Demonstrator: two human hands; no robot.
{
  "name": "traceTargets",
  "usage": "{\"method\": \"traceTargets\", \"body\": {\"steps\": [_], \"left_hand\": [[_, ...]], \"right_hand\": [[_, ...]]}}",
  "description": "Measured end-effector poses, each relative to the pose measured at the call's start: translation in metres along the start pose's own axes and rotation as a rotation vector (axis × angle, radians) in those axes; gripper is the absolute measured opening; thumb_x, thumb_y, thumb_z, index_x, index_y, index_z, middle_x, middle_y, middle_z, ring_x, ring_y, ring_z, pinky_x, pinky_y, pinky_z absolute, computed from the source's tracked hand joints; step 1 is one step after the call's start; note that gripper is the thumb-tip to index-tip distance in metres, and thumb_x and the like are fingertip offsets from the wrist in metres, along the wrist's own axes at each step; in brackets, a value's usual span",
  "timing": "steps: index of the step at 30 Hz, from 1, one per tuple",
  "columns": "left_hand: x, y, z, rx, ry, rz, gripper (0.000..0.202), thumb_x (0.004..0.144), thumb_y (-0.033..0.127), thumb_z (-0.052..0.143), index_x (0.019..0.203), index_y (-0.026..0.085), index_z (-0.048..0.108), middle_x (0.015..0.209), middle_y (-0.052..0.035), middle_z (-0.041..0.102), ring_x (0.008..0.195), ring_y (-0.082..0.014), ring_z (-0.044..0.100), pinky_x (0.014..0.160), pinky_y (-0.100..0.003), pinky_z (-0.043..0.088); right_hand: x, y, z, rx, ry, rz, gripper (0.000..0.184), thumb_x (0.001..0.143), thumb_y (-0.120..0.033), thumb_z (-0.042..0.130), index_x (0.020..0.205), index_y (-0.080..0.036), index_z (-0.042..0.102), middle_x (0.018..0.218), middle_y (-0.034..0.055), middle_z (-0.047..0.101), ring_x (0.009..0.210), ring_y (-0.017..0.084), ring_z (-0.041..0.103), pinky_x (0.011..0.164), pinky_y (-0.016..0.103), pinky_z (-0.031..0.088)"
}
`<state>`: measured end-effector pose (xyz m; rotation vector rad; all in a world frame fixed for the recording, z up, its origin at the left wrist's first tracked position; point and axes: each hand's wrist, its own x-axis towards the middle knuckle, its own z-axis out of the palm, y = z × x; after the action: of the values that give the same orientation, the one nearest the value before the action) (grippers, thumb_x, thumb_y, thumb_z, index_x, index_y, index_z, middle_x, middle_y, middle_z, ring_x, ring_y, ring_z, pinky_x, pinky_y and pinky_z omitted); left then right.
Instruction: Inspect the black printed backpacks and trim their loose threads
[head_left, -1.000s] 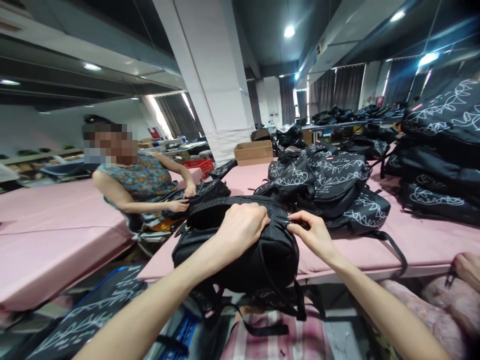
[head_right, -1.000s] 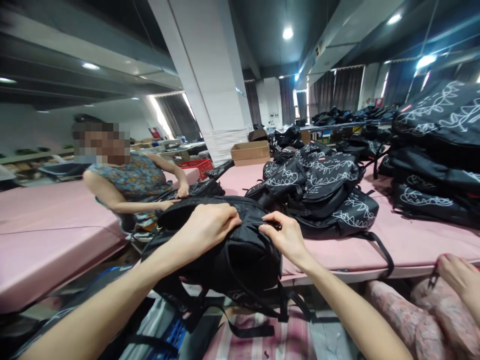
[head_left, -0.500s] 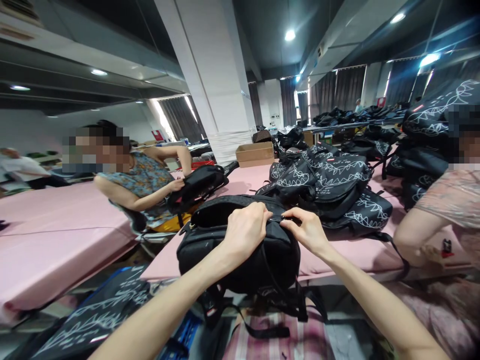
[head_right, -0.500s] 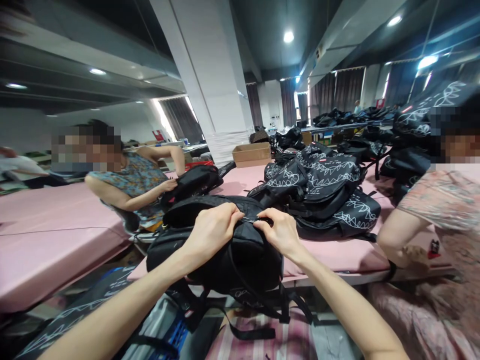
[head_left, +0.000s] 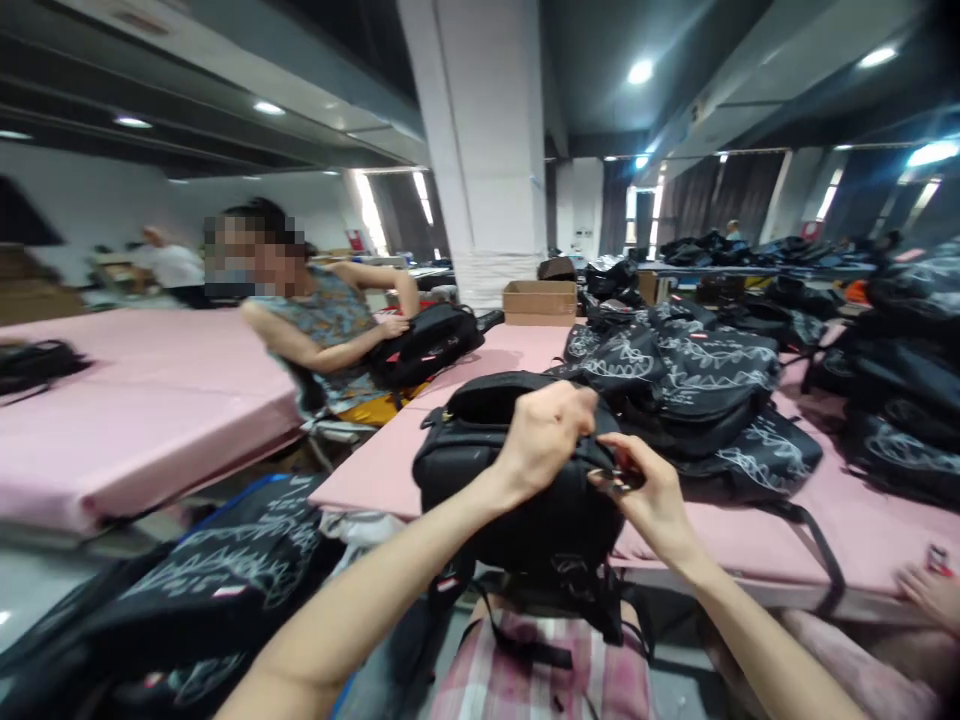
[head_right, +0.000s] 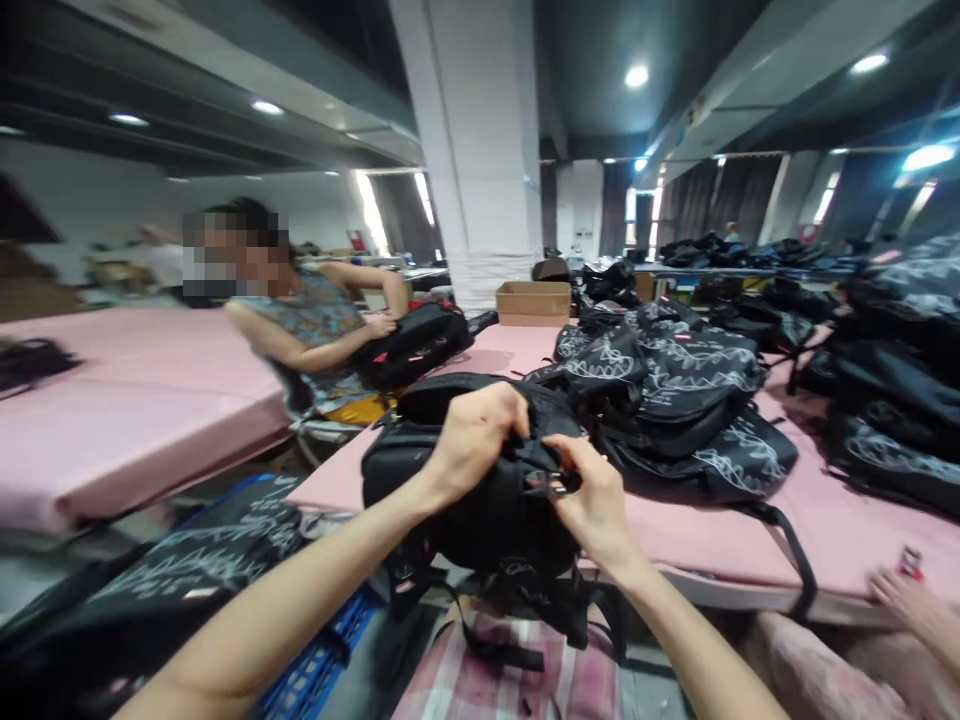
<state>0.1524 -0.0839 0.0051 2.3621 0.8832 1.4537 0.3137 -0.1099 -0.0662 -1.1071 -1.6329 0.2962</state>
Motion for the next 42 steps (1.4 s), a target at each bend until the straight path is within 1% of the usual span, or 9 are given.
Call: {"method": "traceTargets", "body": {"steps": [5, 9, 13, 18, 21, 25, 28, 35, 42], "left_hand": [[-0.072, -0.028, -0.037, 0.345, 0.028, 0.371, 0.021, 0.086, 0.027, 0.049, 0.070, 0.019, 0.060, 0.075, -0.0030, 0.066, 0.079, -0.0154, 0.061, 0.083, -0.033, 0.039], [-0.106, -0.071, -0.083, 0.406, 0.349, -0.026, 0.015, 0.086, 0.024, 0.048, 0.080, 0.020, 0.060, 0.084, -0.0042, 0.066, 0.087, -0.0170, 0.059, 0.085, -0.035, 0.041], [-0.099, -0.095, -0.105, 0.270, 0.332, -0.250, 0.017, 0.086, 0.028, 0.047, 0.083, 0.019, 0.060, 0.086, -0.0048, 0.063, 0.086, -0.0166, 0.058, 0.078, -0.029, 0.045], [-0.099, -0.089, -0.107, 0.238, 0.304, -0.383, 0.023, 0.086, 0.031, 0.044, 0.075, 0.017, 0.059, 0.072, -0.0026, 0.062, 0.068, -0.0139, 0.055, 0.063, -0.025, 0.040], [-0.104, -0.082, -0.105, 0.184, 0.154, -0.522, 0.035, 0.086, 0.040, 0.043, 0.062, 0.017, 0.054, 0.058, -0.0001, 0.054, 0.057, -0.0126, 0.049, 0.057, -0.025, 0.036], [-0.107, -0.078, -0.091, -0.256, -0.025, -0.653, 0.041, 0.083, 0.051, 0.043, 0.064, 0.016, 0.052, 0.055, 0.0014, 0.047, 0.052, -0.0110, 0.043, 0.048, -0.022, 0.032], [-0.109, -0.080, -0.080, -0.593, -0.168, -0.578, 0.037, 0.085, 0.046, 0.040, 0.074, 0.014, 0.053, 0.063, 0.0003, 0.050, 0.056, -0.0106, 0.045, 0.050, -0.021, 0.035], [-0.114, -0.094, -0.068, -0.158, -0.123, -0.204, 0.034, 0.084, 0.029, 0.043, 0.054, 0.017, 0.035, 0.050, 0.0055, 0.029, 0.047, -0.0061, 0.025, 0.045, -0.022, 0.020], [-0.112, -0.093, -0.066, -0.078, -0.101, -0.180, 0.035, 0.083, 0.029, 0.046, 0.052, 0.017, 0.034, 0.047, 0.0059, 0.029, 0.045, -0.0056, 0.025, 0.043, -0.021, 0.019]], "right_hand": [[0.010, 0.006, 0.016, -0.038, 0.070, 0.005, 0.027, 0.075, -0.039, 0.063, 0.096, -0.022, 0.063, 0.069, -0.0013, 0.048, 0.060, 0.013, 0.047, 0.057, 0.025, 0.040], [0.015, 0.010, 0.017, -0.065, 0.079, 0.030, 0.028, 0.073, -0.041, 0.064, 0.095, -0.023, 0.065, 0.067, -0.0017, 0.047, 0.057, 0.013, 0.045, 0.054, 0.025, 0.039], [0.013, 0.006, 0.016, -0.121, 0.115, 0.047, 0.029, 0.073, -0.042, 0.063, 0.093, -0.023, 0.066, 0.070, -0.0003, 0.052, 0.060, 0.014, 0.049, 0.056, 0.025, 0.041], [0.008, 0.002, 0.013, -0.209, 0.137, 0.063, 0.029, 0.071, -0.043, 0.063, 0.092, -0.023, 0.068, 0.070, 0.0001, 0.055, 0.060, 0.014, 0.051, 0.056, 0.025, 0.041], [0.007, -0.001, 0.013, -0.238, 0.127, 0.045, 0.029, 0.072, -0.042, 0.063, 0.093, -0.023, 0.068, 0.072, 0.0006, 0.056, 0.061, 0.014, 0.051, 0.056, 0.026, 0.041], [0.009, -0.003, 0.017, -0.226, 0.146, 0.046, 0.028, 0.073, -0.039, 0.062, 0.093, -0.021, 0.068, 0.077, 0.0021, 0.058, 0.064, 0.015, 0.052, 0.055, 0.026, 0.040], [0.009, -0.003, 0.018, -0.207, 0.168, 0.068, 0.025, 0.075, -0.036, 0.060, 0.091, -0.019, 0.069, 0.080, 0.0034, 0.060, 0.066, 0.015, 0.053, 0.055, 0.025, 0.041], [0.000, 0.006, 0.011, -0.120, 0.176, 0.174, 0.028, 0.075, -0.037, 0.060, 0.096, -0.018, 0.067, 0.079, 0.0033, 0.063, 0.068, 0.016, 0.056, 0.059, 0.027, 0.046], [0.000, -0.007, 0.001, -0.229, 0.131, 0.079, 0.025, 0.076, -0.033, 0.060, 0.096, -0.019, 0.066, 0.072, 0.0008, 0.058, 0.063, 0.015, 0.055, 0.058, 0.026, 0.045]]}}
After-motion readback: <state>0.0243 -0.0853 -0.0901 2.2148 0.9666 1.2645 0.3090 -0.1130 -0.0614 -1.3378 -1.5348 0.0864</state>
